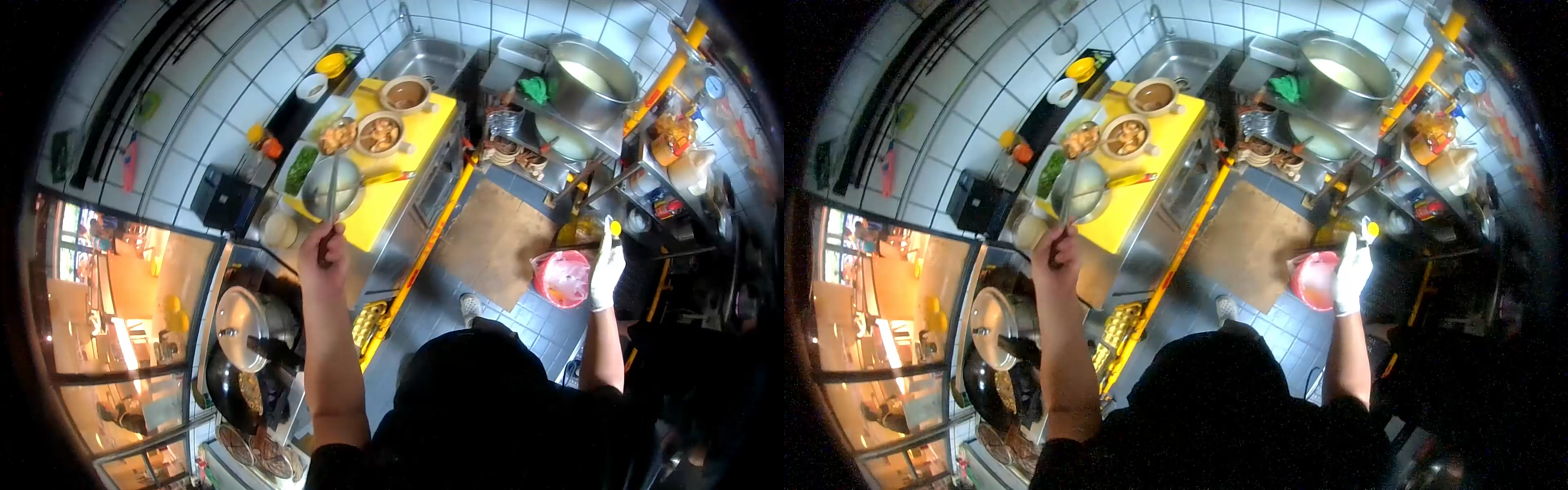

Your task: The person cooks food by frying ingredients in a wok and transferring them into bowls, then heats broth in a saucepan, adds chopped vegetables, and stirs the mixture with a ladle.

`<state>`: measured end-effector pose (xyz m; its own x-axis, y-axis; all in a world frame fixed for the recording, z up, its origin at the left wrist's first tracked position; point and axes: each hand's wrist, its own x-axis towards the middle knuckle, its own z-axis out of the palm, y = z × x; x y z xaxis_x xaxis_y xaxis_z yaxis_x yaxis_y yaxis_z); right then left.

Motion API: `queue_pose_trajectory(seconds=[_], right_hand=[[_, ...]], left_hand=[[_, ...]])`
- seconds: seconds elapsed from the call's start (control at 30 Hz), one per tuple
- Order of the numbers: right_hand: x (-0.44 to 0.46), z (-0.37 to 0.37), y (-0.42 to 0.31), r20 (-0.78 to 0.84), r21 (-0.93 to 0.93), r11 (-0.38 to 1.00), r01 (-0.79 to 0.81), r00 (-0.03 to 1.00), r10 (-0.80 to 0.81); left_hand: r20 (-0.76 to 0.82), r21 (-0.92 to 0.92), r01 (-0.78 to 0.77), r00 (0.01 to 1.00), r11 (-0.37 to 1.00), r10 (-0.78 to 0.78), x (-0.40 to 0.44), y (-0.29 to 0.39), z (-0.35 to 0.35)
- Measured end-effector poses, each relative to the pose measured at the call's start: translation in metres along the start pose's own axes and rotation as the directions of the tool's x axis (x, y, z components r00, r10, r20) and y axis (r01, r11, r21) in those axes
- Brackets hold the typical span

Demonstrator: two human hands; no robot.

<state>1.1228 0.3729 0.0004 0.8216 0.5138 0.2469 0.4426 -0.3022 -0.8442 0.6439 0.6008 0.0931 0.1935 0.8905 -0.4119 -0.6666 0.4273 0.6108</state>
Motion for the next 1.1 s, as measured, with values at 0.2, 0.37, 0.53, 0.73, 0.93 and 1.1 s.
queue_pose_trajectory(seconds=[0.2,0.37,0.53,0.73,0.93,1.1], right_hand=[[0.03,-0.037,0.055,-0.088,0.05,0.996,-0.071,0.993,0.075],[0.03,-0.028,0.062,-0.158,0.014,0.99,-0.141,0.977,0.141],[0.052,0.013,0.048,-0.155,-0.035,0.989,-0.145,0.978,0.138],[0.102,0.077,0.015,-0.056,-0.082,0.989,-0.126,0.991,0.121],[0.16,0.157,0.0,0.102,-0.094,0.993,0.07,0.993,-0.06],[0.208,0.257,-0.064,0.46,0.121,0.974,0.19,0.859,-0.224]], left_hand=[[-0.048,0.263,0.0,0.999,0.965,0.013,0.144,-0.052,0.071],[0.082,0.702,-0.145,0.989,0.697,0.123,0.22,-0.076,0.087],[0.137,0.952,-0.206,0.948,0.226,0.287,0.256,-0.093,0.077],[0.252,0.952,-0.3,0.878,0.057,0.408,0.273,-0.088,0.053],[-0.002,0.622,-0.11,0.99,0.775,0.142,0.259,-0.063,0.07],[-0.089,0.06,-0.036,0.995,0.998,0.041,0.231,-0.062,0.081]])
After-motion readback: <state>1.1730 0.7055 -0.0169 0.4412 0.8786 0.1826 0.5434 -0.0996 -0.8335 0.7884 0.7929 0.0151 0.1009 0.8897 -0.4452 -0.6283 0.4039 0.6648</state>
